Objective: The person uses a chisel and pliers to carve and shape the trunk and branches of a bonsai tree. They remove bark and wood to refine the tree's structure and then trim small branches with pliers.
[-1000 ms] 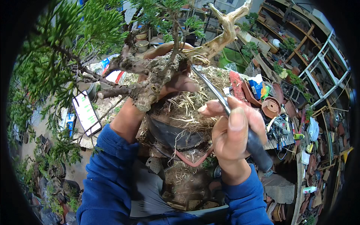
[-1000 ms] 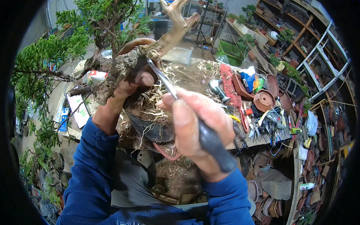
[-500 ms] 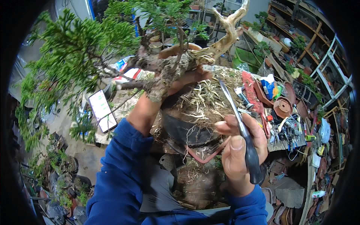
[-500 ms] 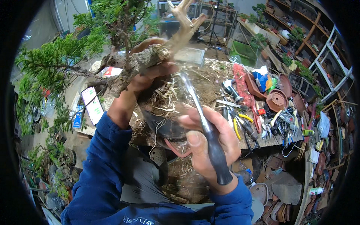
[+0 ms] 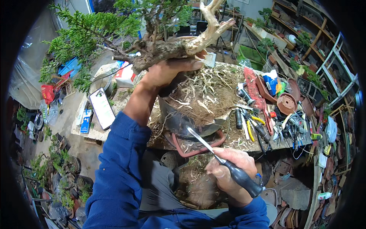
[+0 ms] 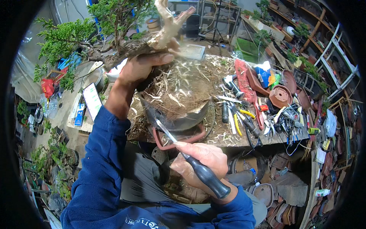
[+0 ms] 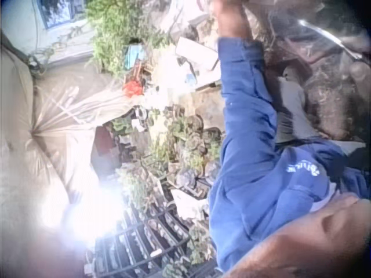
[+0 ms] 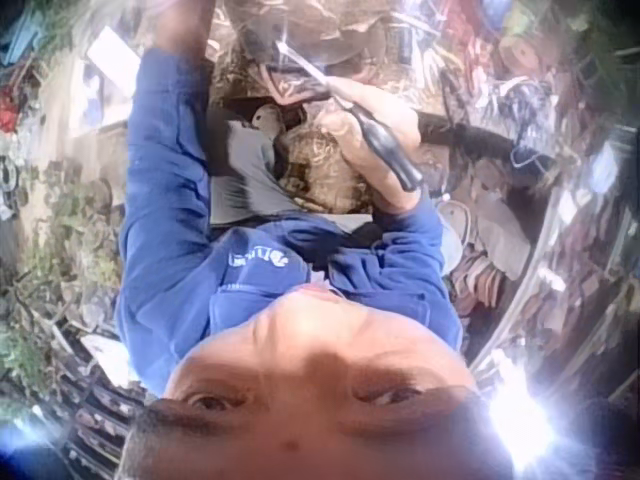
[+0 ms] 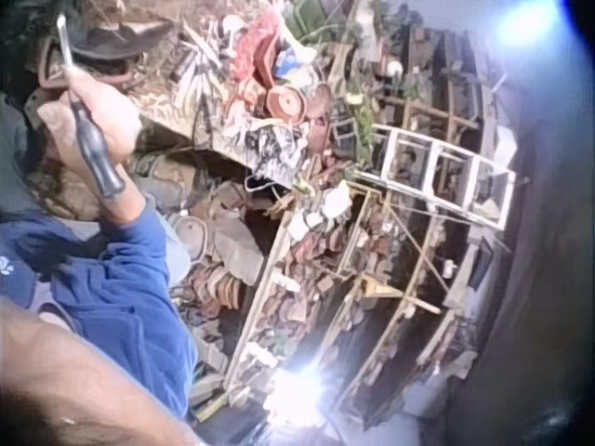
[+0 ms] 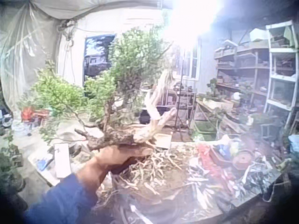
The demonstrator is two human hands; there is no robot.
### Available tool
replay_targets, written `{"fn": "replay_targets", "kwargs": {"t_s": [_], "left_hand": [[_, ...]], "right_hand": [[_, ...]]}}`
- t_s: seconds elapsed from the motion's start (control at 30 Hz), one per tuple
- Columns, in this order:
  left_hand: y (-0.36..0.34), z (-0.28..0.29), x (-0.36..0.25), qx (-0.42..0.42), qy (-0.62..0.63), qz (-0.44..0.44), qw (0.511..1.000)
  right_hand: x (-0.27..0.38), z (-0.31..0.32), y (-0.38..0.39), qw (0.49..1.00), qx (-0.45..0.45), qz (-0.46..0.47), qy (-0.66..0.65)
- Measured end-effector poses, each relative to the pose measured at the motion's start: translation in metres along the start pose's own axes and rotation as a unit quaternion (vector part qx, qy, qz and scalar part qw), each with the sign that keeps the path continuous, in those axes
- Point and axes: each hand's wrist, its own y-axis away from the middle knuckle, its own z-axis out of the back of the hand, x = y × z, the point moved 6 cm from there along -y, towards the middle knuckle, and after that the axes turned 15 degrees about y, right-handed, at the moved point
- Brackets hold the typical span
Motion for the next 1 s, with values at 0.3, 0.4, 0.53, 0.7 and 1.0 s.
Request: {"fn": "replay_targets", "kwargs": {"t_s": [0.3,0.4,0.53,0.7,1.0], "left_hand": [[0.014,-0.005,-0.007,-0.087,0.113,0.004,0.990],[0.014,-0.005,0.003,-0.133,0.027,0.049,0.990],[0.011,-0.005,0.007,-0.137,-0.197,0.041,0.970],[0.010,-0.009,0.010,-0.141,-0.147,0.020,0.979],[0.022,-0.010,0.016,-0.215,-0.139,0.160,0.953]], "right_hand": [[-0.022,0.009,0.006,0.986,-0.096,-0.083,-0.106],[-0.020,0.008,0.001,0.990,-0.089,-0.050,-0.099],[-0.018,0.010,-0.005,0.991,-0.085,-0.026,-0.102],[-0.011,0.019,-0.002,0.983,-0.131,0.033,-0.121],[0.016,0.035,-0.035,0.994,-0.084,-0.028,-0.058]]}}
